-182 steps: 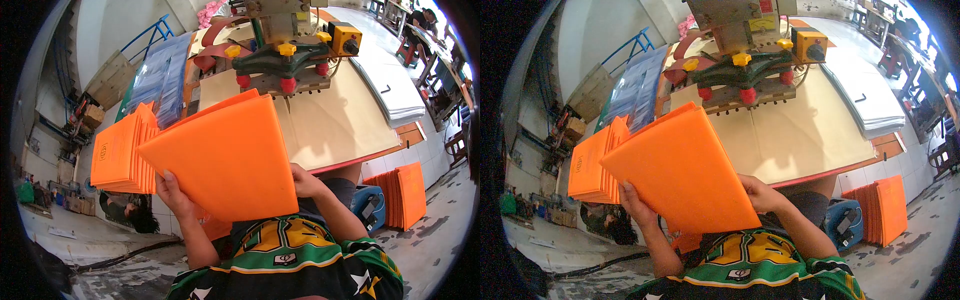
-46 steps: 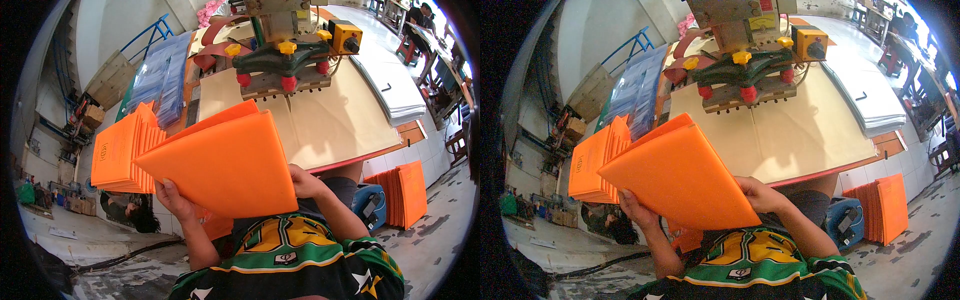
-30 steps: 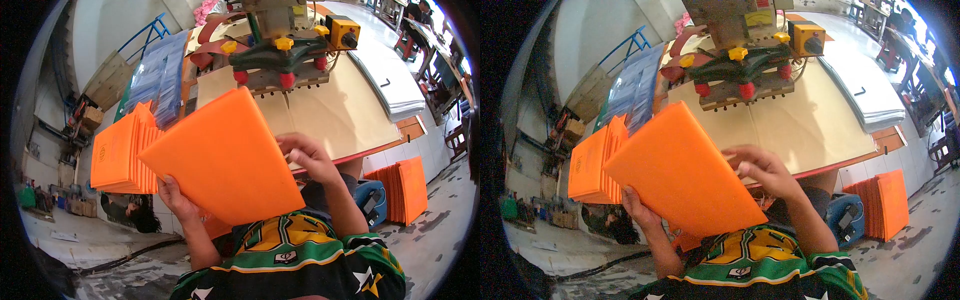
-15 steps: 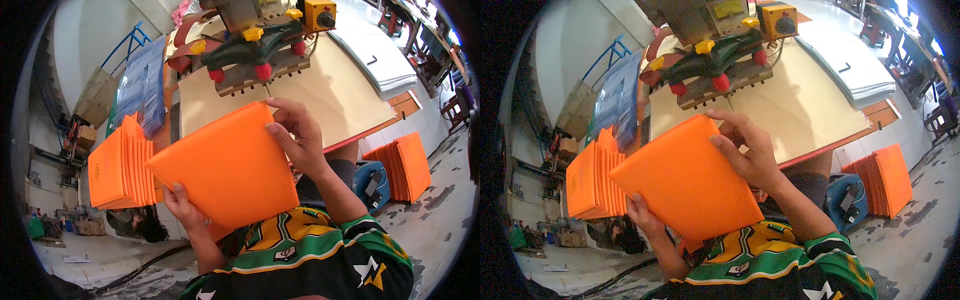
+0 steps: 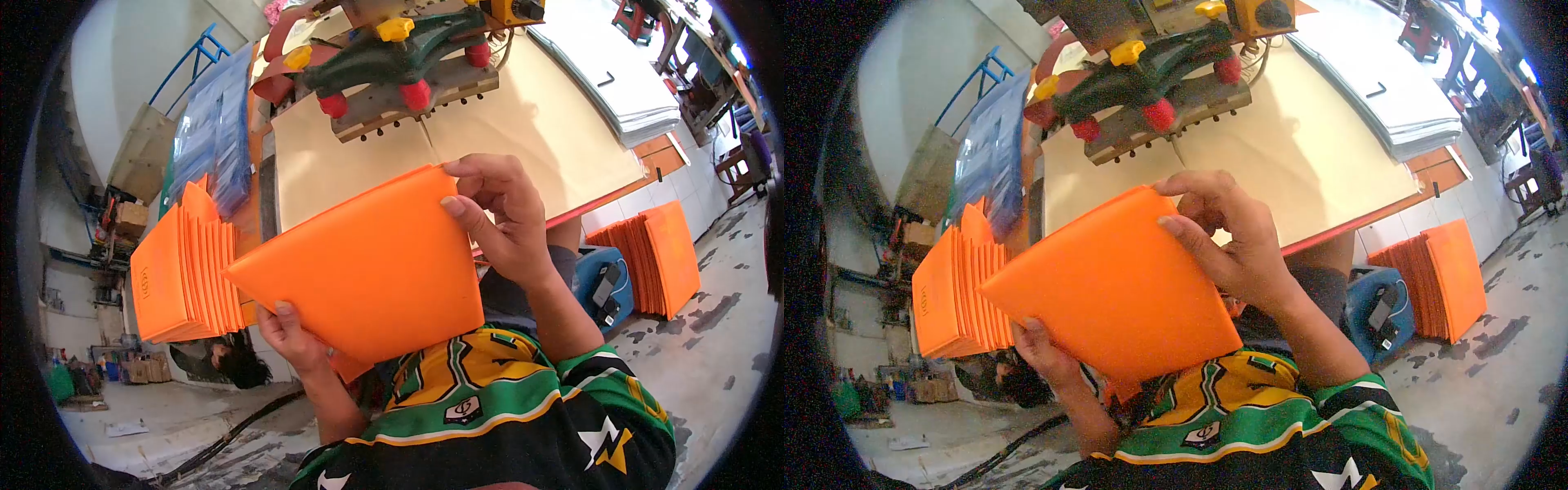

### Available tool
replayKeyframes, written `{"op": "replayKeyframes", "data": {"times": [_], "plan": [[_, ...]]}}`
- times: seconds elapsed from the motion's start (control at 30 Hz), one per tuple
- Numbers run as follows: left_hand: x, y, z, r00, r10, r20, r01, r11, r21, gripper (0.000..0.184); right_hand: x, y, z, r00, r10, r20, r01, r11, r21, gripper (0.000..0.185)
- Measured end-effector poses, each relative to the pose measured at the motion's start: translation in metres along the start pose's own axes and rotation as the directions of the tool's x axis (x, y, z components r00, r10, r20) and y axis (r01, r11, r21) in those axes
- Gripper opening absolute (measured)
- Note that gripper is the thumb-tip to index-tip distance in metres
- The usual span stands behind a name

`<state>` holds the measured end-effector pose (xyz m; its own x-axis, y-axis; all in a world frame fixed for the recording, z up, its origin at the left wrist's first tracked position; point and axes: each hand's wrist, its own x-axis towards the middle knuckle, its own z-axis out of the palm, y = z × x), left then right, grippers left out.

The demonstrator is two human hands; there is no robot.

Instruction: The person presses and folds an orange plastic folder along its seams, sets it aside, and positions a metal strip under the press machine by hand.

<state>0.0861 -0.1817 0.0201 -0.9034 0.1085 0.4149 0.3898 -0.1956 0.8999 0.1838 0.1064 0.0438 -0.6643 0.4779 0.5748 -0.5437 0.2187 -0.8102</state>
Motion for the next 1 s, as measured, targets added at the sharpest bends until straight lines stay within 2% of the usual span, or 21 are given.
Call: {"op": "replayKeyframes", "data": {"times": [0.17,0.23,0.33,0.4,0.67,0.9,1.0], "plan": [[-0.002,-0.008,0.001,0.998,-0.008,-0.069,0.007,1.0,-0.013,0.039,-0.002,0.0,-0.004,0.999,-0.048,0.006,0.048,0.998,-0.03,0.033],[-0.001,-0.007,-0.005,1.0,0.015,0.013,-0.015,0.999,0.032,0.039,-0.003,0.001,-0.004,0.997,-0.079,0.004,0.079,0.996,-0.037,0.034],[-0.002,-0.019,-0.017,0.996,0.004,0.091,-0.001,1.0,-0.028,0.043,-0.007,0.0,-0.004,0.999,0.017,-0.03,-0.016,0.999,0.027,0.037],[-0.005,-0.026,-0.017,0.997,-0.011,0.078,0.014,0.999,-0.038,0.042,-0.007,0.001,-0.008,0.991,0.133,-0.009,-0.13,0.981,0.144,0.039],[-0.01,-0.054,0.013,0.996,-0.059,0.071,0.066,0.993,-0.102,0.046,-0.016,0.034,0.002,0.991,0.122,-0.058,-0.114,0.985,0.131,0.034],[-0.008,-0.058,0.025,0.991,-0.103,0.083,0.107,0.993,-0.045,0.046,-0.018,0.045,-0.009,0.978,0.201,-0.051,-0.191,0.969,0.155,0.034],[-0.004,-0.059,0.025,0.989,-0.109,0.099,0.112,0.993,-0.034,0.043,-0.019,0.051,-0.012,0.982,0.179,-0.051,-0.171,0.975,0.143,0.035]]}}
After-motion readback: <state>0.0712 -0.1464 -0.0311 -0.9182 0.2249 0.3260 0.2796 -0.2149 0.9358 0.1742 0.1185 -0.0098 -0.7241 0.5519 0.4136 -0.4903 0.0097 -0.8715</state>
